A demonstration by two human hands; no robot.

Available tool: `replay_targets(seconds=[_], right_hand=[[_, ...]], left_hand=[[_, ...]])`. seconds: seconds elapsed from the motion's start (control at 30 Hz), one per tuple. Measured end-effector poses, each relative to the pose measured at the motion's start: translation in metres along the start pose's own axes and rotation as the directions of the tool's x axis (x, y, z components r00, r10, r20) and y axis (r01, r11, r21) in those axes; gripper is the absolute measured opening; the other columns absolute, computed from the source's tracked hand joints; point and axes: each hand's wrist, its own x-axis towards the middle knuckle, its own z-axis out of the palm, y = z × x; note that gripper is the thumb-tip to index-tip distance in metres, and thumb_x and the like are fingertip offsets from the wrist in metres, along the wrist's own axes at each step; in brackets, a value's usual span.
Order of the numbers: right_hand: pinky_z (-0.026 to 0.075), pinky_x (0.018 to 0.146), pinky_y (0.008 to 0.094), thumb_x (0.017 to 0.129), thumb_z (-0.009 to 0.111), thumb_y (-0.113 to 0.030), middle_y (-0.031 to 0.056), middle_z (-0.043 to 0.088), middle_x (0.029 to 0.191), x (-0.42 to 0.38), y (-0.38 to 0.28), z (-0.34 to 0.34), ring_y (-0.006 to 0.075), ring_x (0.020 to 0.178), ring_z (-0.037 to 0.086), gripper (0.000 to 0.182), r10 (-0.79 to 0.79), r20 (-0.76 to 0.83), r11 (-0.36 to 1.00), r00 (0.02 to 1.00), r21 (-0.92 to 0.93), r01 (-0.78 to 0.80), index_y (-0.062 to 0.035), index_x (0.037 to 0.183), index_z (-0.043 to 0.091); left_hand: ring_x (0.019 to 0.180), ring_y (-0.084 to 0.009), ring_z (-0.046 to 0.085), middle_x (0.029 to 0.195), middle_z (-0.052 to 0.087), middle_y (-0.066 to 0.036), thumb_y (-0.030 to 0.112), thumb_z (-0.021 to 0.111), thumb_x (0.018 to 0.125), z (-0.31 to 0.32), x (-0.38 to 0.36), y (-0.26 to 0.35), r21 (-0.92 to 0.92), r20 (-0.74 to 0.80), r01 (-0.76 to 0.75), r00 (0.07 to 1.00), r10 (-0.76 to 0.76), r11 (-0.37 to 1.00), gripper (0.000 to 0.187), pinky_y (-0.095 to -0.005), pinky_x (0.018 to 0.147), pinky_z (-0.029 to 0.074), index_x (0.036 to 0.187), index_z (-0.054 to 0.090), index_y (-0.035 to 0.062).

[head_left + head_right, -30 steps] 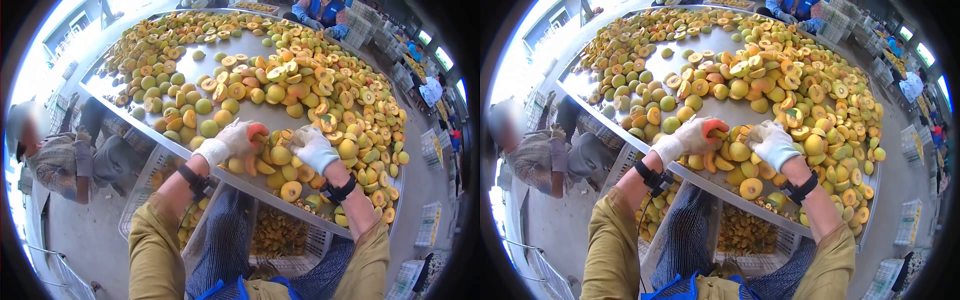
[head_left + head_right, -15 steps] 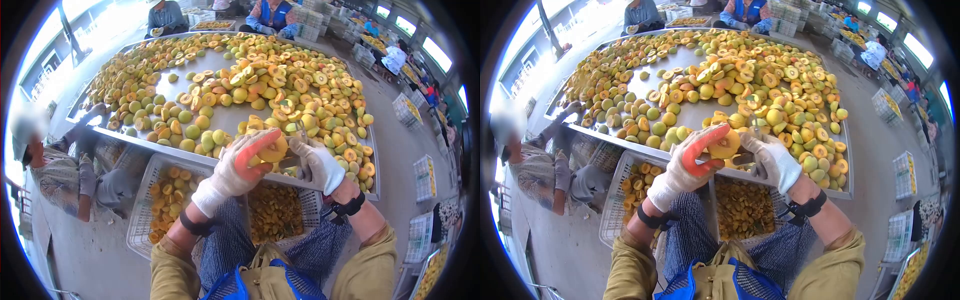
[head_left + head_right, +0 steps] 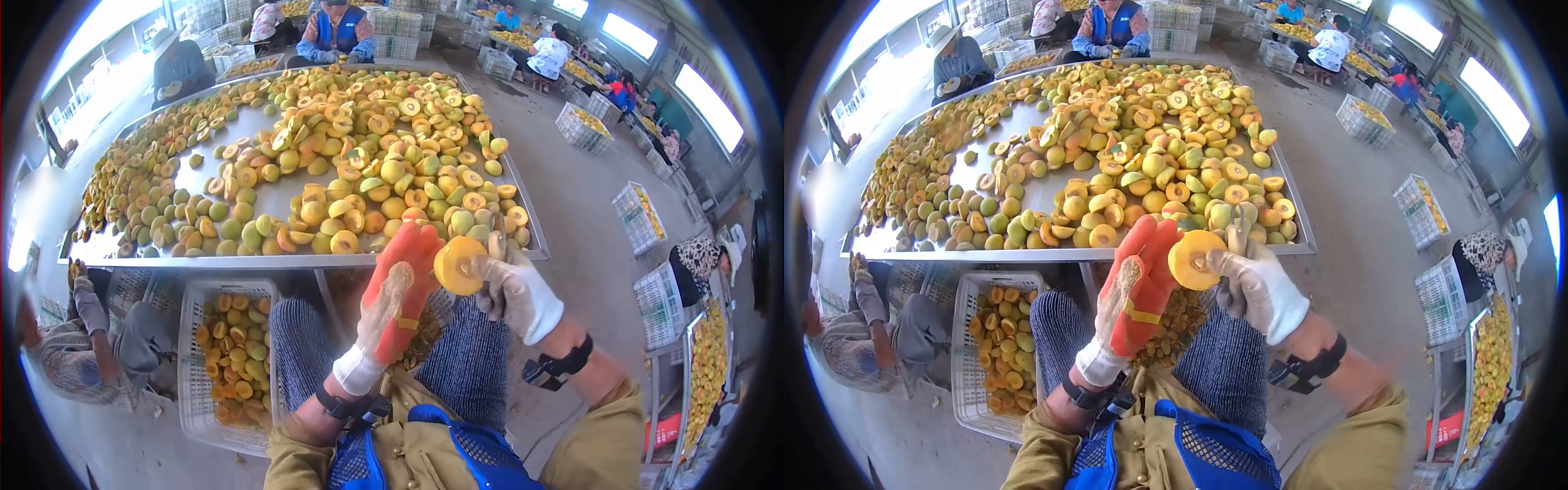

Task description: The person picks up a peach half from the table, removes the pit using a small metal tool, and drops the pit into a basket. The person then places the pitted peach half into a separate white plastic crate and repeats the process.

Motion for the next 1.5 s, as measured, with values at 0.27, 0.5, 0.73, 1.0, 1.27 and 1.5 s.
replay_targets(seconds=[0.27, 0.5, 0.73, 1.0, 1.27, 1.5], right_hand=[[0.039, 0.041, 0.0208, 0.101, 0.068, -0.031, -0.0031, 0.061, 0.075, 0.062, 0.119, 0.069, 0.0069, 0.048, 0.053, 0.027, 0.028, 0.083, 0.885, 0.996, 0.461, -0.063, -0.0114, 0.118, 0.062], [0.052, 0.078, 0.0267, 0.089, 0.081, -0.01, 0.0032, 0.07, 0.1, 0.109, 0.125, 0.061, 0.0135, 0.083, 0.065, 0.037, -0.344, 0.276, 0.939, 0.898, 0.092, 0.331, -0.0046, 0.122, 0.064], [0.048, 0.053, 0.0255, 0.101, 0.068, -0.034, 0.0012, 0.061, 0.076, 0.125, 0.104, 0.04, 0.0104, 0.061, 0.06, 0.03, -0.046, 0.079, 0.998, 0.996, 0.053, 0.042, -0.0078, 0.114, 0.063], [0.051, 0.065, 0.0324, 0.106, 0.06, -0.033, 0.0079, 0.064, 0.081, 0.093, 0.158, 0.084, 0.0159, 0.071, 0.063, 0.031, -0.266, 0.326, 0.963, 0.907, 0.061, 0.261, -0.003, 0.112, 0.061], [0.053, 0.073, 0.0428, 0.102, 0.063, -0.03, 0.022, 0.068, 0.086, 0.097, 0.171, 0.097, 0.0371, 0.083, 0.071, 0.029, -0.216, 0.28, 0.946, 0.935, -0.176, 0.271, -0.0026, 0.108, 0.057], [0.055, 0.073, 0.0482, 0.102, 0.059, -0.039, 0.0276, 0.069, 0.091, 0.097, 0.183, 0.101, 0.047, 0.089, 0.07, 0.036, -0.303, 0.257, 0.923, 0.918, -0.161, 0.35, -0.0034, 0.108, 0.056]], left_hand=[[0.148, -0.0248, 0.037, 0.159, 0.04, -0.015, 0.05, 0.056, 0.105, -0.045, -0.023, -0.022, 0.516, -0.261, 0.054, 0.96, 0.097, 0.855, 0.075, -0.0399, 0.121, 0.031, 0.16, 0.033, 0.0047], [0.136, -0.0295, 0.053, 0.156, 0.045, -0.017, 0.042, 0.061, 0.103, -0.067, -0.021, 0.011, 0.268, -0.299, 0.367, 0.911, -0.285, 0.891, 0.071, -0.0461, 0.105, 0.053, 0.159, 0.033, 0.0085], [0.101, -0.0315, 0.073, 0.128, 0.066, -0.017, 0.028, 0.065, 0.102, -0.08, -0.03, 0.008, 0.259, -0.594, 0.39, 0.786, -0.173, 0.883, 0.054, -0.0446, 0.081, 0.065, 0.149, 0.044, 0.0111], [0.107, -0.0284, 0.068, 0.127, 0.063, -0.014, 0.026, 0.069, 0.099, -0.095, -0.022, -0.005, 0.339, -0.551, 0.073, 0.824, 0.135, 0.938, 0.054, -0.0464, 0.095, 0.059, 0.146, 0.05, 0.0077], [0.113, -0.0344, 0.068, 0.128, 0.066, -0.019, 0.025, 0.061, 0.104, -0.081, -0.019, -0.009, 0.352, -0.584, 0.183, 0.81, 0.062, 0.918, 0.042, -0.0558, 0.1, 0.057, 0.137, 0.056, 0.0015], [0.112, -0.0336, 0.069, 0.128, 0.067, -0.018, 0.029, 0.061, 0.104, -0.079, -0.021, -0.019, 0.329, -0.605, 0.113, 0.788, 0.117, 0.938, 0.044, -0.0547, 0.099, 0.058, 0.138, 0.056, 0.0015]])
